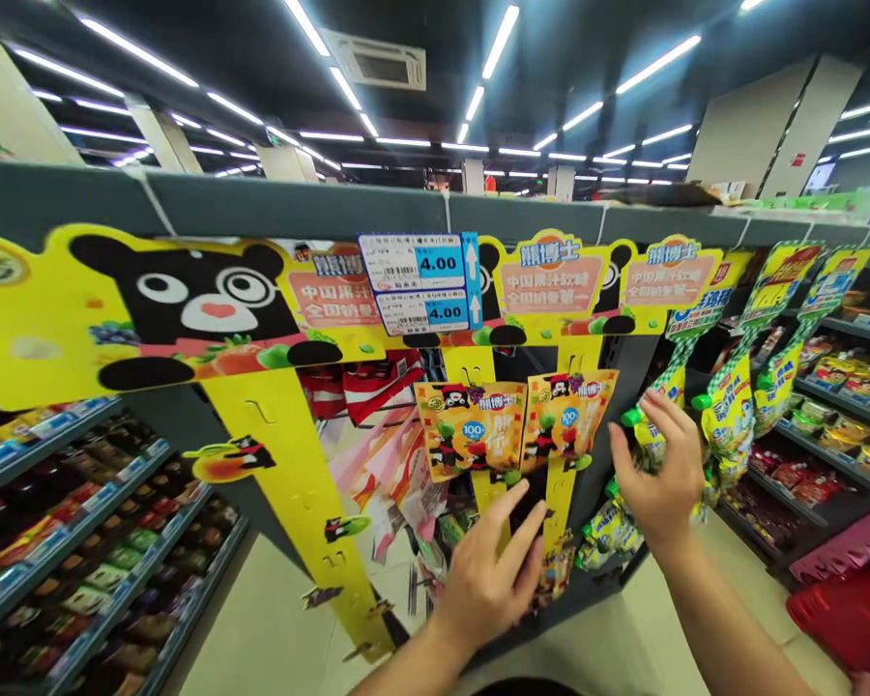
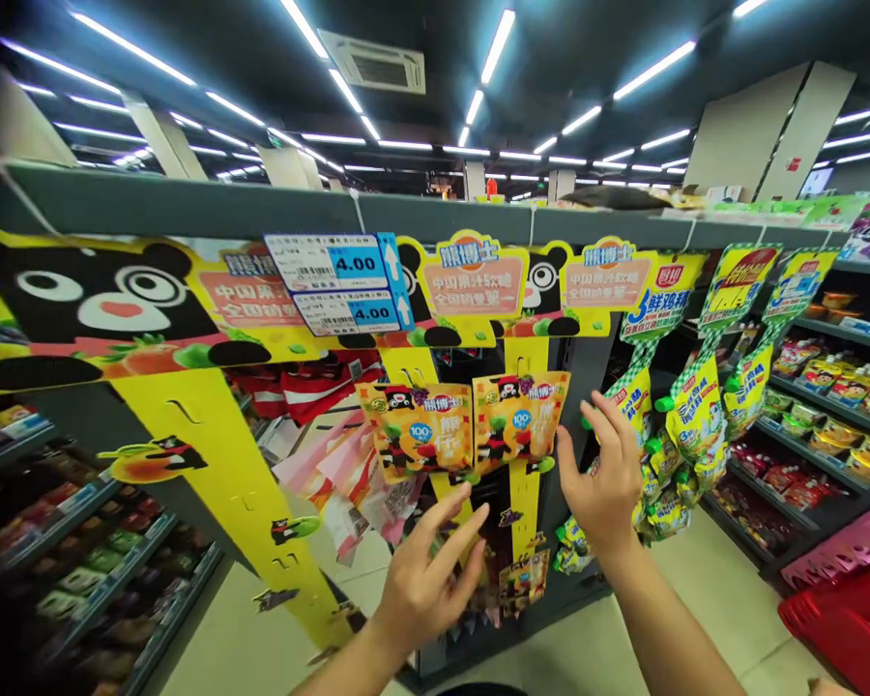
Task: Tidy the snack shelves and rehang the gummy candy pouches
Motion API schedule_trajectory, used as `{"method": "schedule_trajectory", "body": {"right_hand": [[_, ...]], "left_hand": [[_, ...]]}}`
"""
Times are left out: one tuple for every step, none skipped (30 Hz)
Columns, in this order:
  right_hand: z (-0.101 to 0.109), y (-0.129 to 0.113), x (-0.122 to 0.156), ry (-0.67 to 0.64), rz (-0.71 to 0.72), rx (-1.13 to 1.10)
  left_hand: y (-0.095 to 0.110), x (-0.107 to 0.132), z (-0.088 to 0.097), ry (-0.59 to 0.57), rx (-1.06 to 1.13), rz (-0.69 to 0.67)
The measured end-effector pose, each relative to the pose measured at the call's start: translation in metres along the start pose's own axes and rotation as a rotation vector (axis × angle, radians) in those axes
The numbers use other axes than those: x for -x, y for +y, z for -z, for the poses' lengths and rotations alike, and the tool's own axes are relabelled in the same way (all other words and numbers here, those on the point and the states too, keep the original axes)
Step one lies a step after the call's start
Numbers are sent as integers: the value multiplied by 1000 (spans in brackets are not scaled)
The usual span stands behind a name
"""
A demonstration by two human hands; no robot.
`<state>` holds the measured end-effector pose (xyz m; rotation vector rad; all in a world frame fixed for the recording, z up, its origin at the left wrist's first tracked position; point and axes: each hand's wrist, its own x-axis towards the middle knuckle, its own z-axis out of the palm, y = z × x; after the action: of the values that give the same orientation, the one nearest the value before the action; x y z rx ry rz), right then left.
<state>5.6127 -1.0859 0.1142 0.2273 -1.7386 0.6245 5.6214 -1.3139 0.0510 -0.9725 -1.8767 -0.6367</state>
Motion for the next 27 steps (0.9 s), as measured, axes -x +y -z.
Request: {"method": "schedule_trajectory", "body": {"right_hand": [[5,6,24,34,89,58],[10,13,54,39,164,65],[15,20,86,4,191,59],[19,28,121,-43,157,41],[22,35,157,-93,92,26],[23,41,192,-137,-48,8],[23,46,224,-197,-245,-18],[22,50,252,-255,-451,-47],[20,54,276,-304,-553,-52],[17,59,295,-350,-632,-65],[13,63,310,-387,-701,-75],[8,69,322,-410,-757,-77],[3,76,331,-422,-819,-75],[-3,83,337,-425,-885,-68],[-9,91,342,-427,-949,-62],[-15,99,346,-432,-1008,-58],[-21,106,349,-442,-1063,-57],[-26,112,351,-455,-1114,-58],[-31,117,353,-469,-1161,-59],[-35,121,355,-483,-1208,-58],[-39,123,357,-495,-1252,-58],[-42,125,359,-504,-1294,-57],[-44,125,362,-510,-1333,-52],[-46,124,364,-514,-1369,-44],[-48,124,368,-520,-1400,-40],[-49,123,371,-530,-1424,-43],[-51,122,374,-546,-1443,-55]], "left_hand": [[-8,19,1,-42,7,-17],[-15,39,3,-84,9,-5],[-21,59,4,-126,3,35],[-25,79,6,-171,2,81],[-28,99,7,-212,-9,139],[-29,118,9,-262,-19,192],[-29,134,10,-310,-32,238],[-28,149,11,-338,-47,273],[-27,161,13,-357,-54,301],[-26,170,14,-364,-58,322],[-25,177,15,-360,-59,339],[-23,181,15,-353,-56,354],[-22,183,16,-347,-53,366],[-20,183,17,-344,-53,378],[-19,183,17,-348,-55,385],[-18,183,18,-352,-59,389],[-16,183,19,-355,-64,389],[-15,183,20,-359,-69,389],[-14,183,21,-358,-73,391],[-13,185,23,-356,-74,397],[-12,187,24,-355,-72,407],[-12,190,26,-356,-72,422],[-11,193,28,-363,-71,439],[-11,196,30,-367,-72,454],[-10,199,31,-374,-77,470],[-10,202,32,-381,-82,484],[-9,204,33,-383,-87,493]]}}
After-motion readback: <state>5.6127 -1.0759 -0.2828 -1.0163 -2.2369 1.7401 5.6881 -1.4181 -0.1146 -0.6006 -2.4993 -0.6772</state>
